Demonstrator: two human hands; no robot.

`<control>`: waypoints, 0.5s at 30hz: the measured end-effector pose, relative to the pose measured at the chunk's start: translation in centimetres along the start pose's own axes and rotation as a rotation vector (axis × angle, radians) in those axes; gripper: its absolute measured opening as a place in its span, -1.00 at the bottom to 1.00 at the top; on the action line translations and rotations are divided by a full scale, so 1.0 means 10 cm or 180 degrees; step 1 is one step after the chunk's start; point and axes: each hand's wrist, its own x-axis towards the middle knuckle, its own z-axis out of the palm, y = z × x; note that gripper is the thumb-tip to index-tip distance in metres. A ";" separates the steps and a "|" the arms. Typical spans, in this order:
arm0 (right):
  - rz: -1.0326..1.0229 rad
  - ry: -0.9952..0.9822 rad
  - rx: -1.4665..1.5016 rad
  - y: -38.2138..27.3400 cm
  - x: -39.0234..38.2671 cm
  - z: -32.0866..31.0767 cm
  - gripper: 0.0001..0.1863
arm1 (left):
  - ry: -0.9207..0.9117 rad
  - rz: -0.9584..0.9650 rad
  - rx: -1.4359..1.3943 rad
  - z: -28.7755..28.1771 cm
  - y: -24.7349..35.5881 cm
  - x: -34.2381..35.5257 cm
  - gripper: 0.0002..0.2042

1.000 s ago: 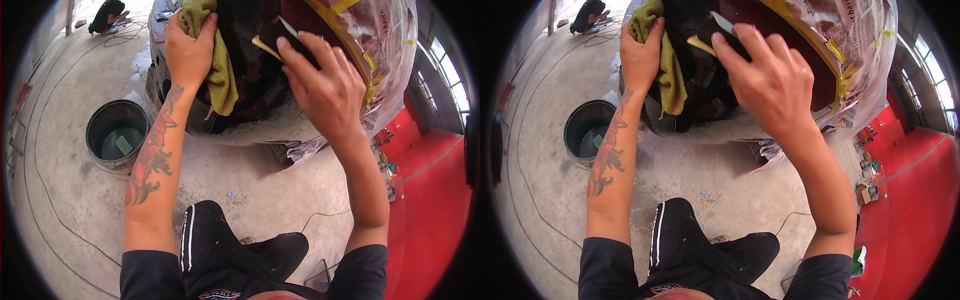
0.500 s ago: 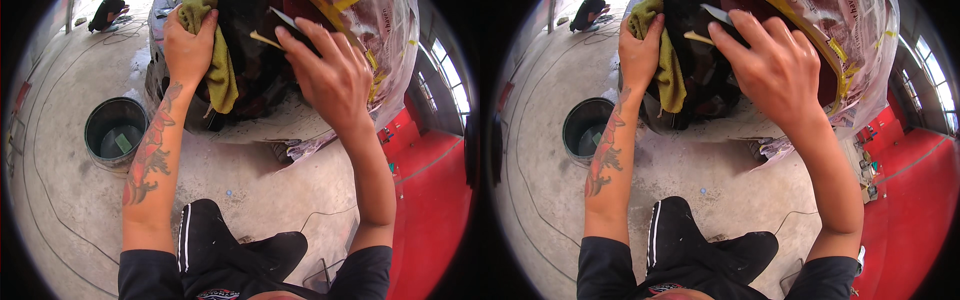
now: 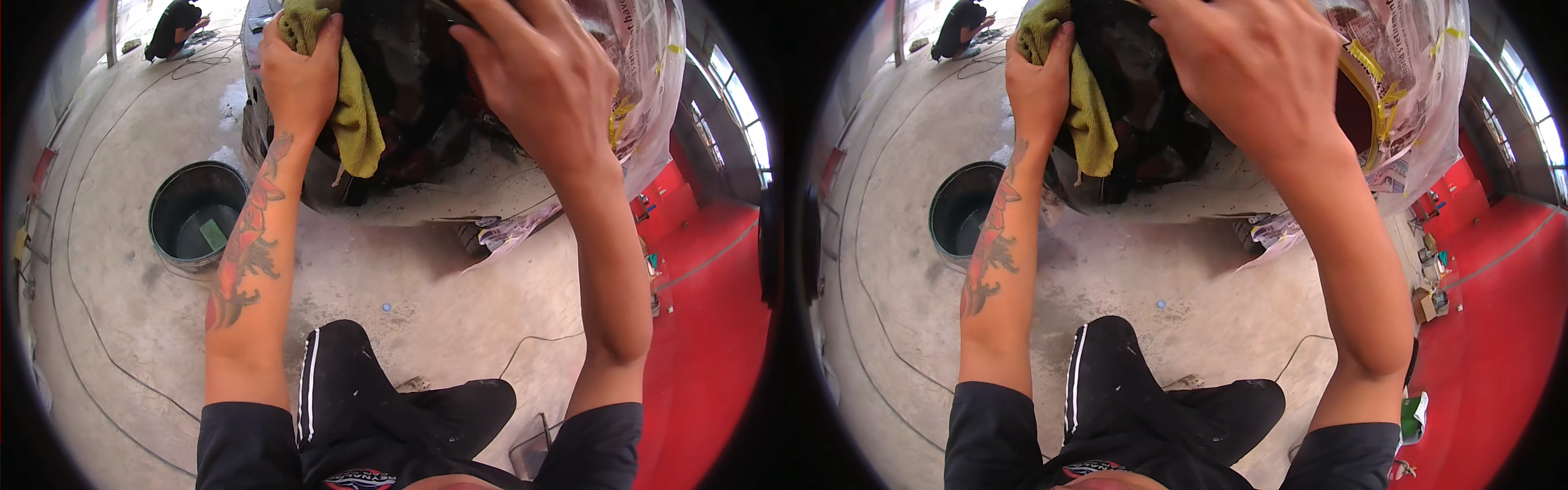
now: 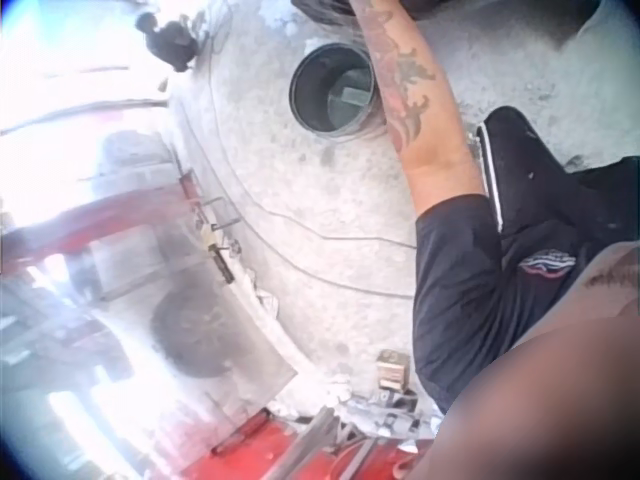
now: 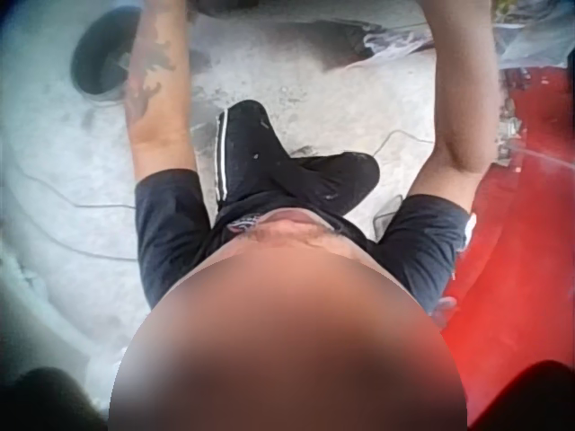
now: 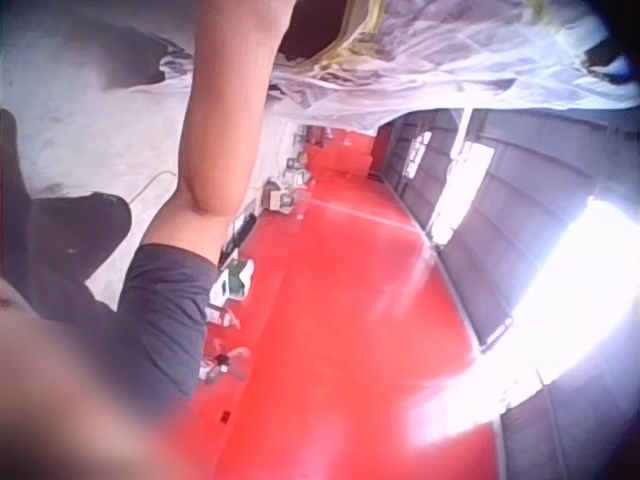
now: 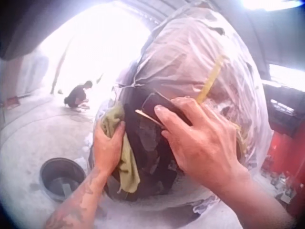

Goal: The person is wet sanding the rear bumper of a black car in an auto body shop environment.

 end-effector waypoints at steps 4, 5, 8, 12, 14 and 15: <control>0.0537 0.0011 0.0203 0.11 -0.40 -0.35 -0.50 | 0.0013 0.0346 0.0341 -0.06 -0.36 0.11 -0.54; 0.0573 0.0014 0.0201 0.18 -0.55 -0.40 -0.50 | -0.0020 0.0356 0.0351 -0.04 -0.35 0.10 -0.54; 0.1099 -0.0076 0.0296 0.31 -0.93 -0.51 -0.45 | -0.0204 0.0129 -0.0085 0.02 -0.29 0.08 -0.46; 0.1884 -0.0518 0.0628 0.25 -1.25 -0.61 -0.33 | -0.0246 0.0318 -0.0017 0.01 -0.25 0.07 -0.43; 0.2676 -0.0786 0.0877 0.17 -1.51 -0.67 -0.30 | -0.0262 0.0482 -0.0069 0.01 -0.20 0.08 -0.42; 0.2926 -0.0855 0.0884 0.13 -1.67 -0.69 -0.26 | -0.0273 0.1248 0.0193 0.01 -0.15 0.12 -0.47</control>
